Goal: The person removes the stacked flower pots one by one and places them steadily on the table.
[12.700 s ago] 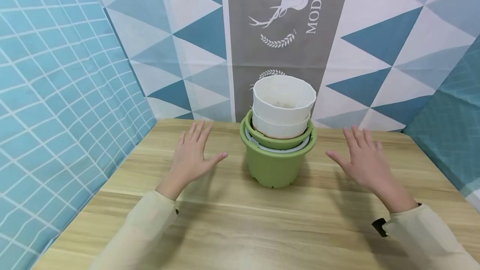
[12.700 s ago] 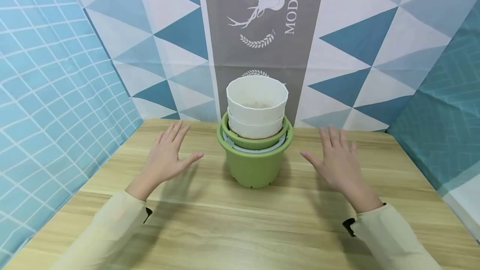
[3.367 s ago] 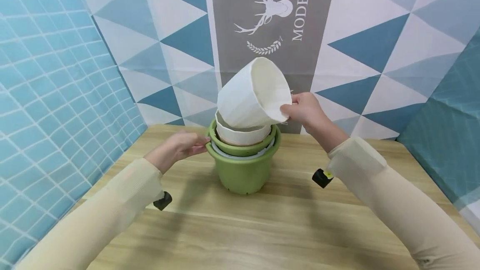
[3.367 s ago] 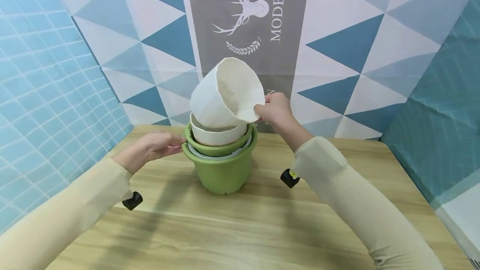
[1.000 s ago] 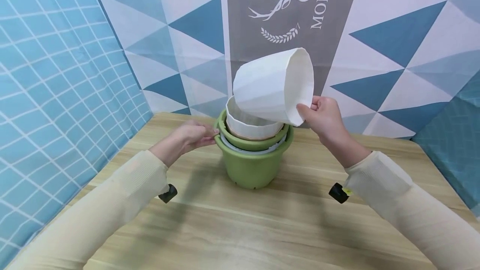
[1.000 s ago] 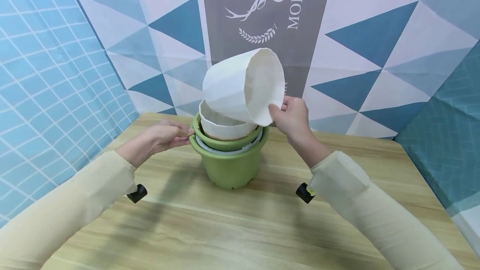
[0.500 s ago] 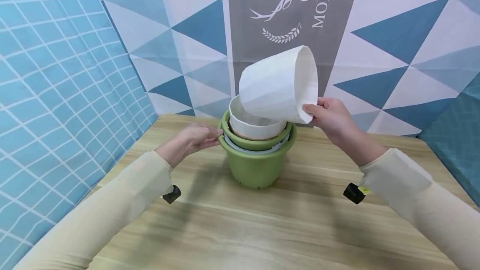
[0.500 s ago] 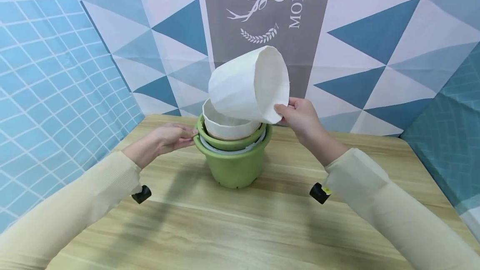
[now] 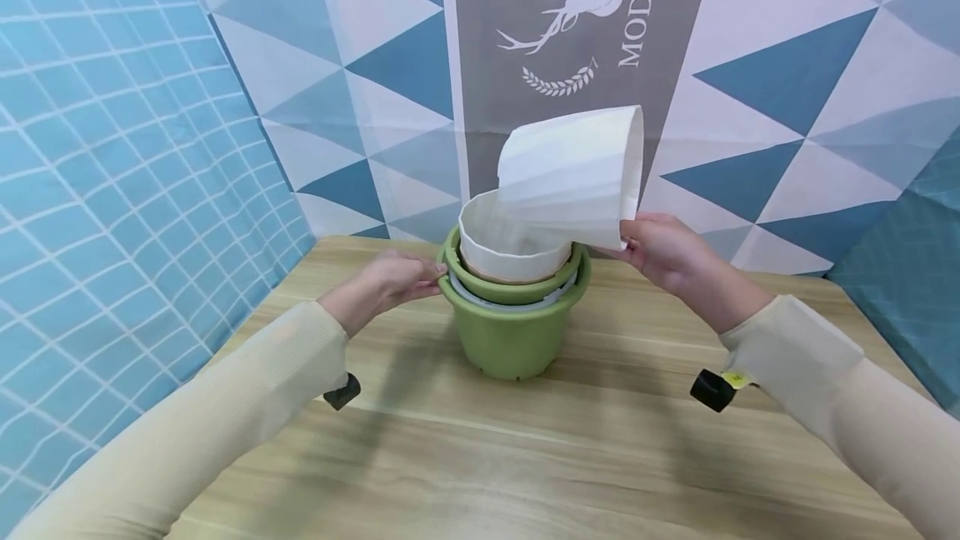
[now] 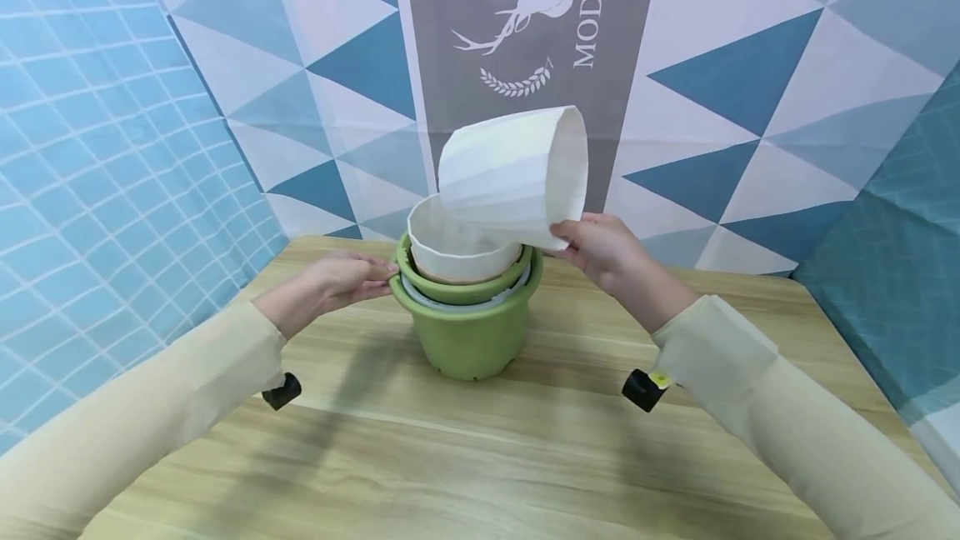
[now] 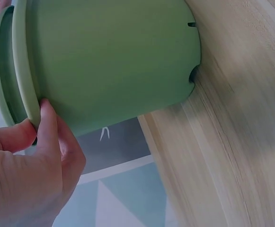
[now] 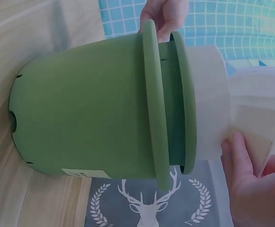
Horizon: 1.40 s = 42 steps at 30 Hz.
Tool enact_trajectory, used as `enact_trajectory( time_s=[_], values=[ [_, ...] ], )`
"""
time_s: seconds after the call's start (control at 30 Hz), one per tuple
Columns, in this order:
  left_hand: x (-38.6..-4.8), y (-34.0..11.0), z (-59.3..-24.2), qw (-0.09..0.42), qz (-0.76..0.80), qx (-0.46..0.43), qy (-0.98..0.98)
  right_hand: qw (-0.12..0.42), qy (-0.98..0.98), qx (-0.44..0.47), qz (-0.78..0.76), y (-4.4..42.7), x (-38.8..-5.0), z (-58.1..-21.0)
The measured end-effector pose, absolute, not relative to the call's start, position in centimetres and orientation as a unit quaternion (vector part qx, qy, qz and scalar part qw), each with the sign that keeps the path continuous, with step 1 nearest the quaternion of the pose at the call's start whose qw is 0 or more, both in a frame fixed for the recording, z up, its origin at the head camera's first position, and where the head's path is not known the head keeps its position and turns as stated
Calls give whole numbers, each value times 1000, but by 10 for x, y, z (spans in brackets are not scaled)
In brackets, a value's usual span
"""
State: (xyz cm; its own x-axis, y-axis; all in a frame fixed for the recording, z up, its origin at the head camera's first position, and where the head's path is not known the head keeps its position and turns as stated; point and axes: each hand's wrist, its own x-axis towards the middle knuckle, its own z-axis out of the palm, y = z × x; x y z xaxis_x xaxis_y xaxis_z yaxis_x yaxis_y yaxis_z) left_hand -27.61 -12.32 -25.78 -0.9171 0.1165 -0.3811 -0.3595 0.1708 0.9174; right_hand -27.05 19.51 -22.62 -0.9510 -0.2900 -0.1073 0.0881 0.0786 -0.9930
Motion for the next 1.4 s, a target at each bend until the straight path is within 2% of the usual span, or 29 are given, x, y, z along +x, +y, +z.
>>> enact_trajectory(
  time_s=[0.4, 0.97, 1.4],
  values=[
    [-280, -124, -261, 196, 608, -95, 764, 165, 699, -60, -694, 201, -269, -231],
    [-277, -127, -266, 200, 608, -102, 762, 165, 698, -84, -692, 219, -267, -238],
    [-277, -128, -266, 201, 612, -90, 759, 171, 695, -68, -695, 230, -264, -244]
  ],
)
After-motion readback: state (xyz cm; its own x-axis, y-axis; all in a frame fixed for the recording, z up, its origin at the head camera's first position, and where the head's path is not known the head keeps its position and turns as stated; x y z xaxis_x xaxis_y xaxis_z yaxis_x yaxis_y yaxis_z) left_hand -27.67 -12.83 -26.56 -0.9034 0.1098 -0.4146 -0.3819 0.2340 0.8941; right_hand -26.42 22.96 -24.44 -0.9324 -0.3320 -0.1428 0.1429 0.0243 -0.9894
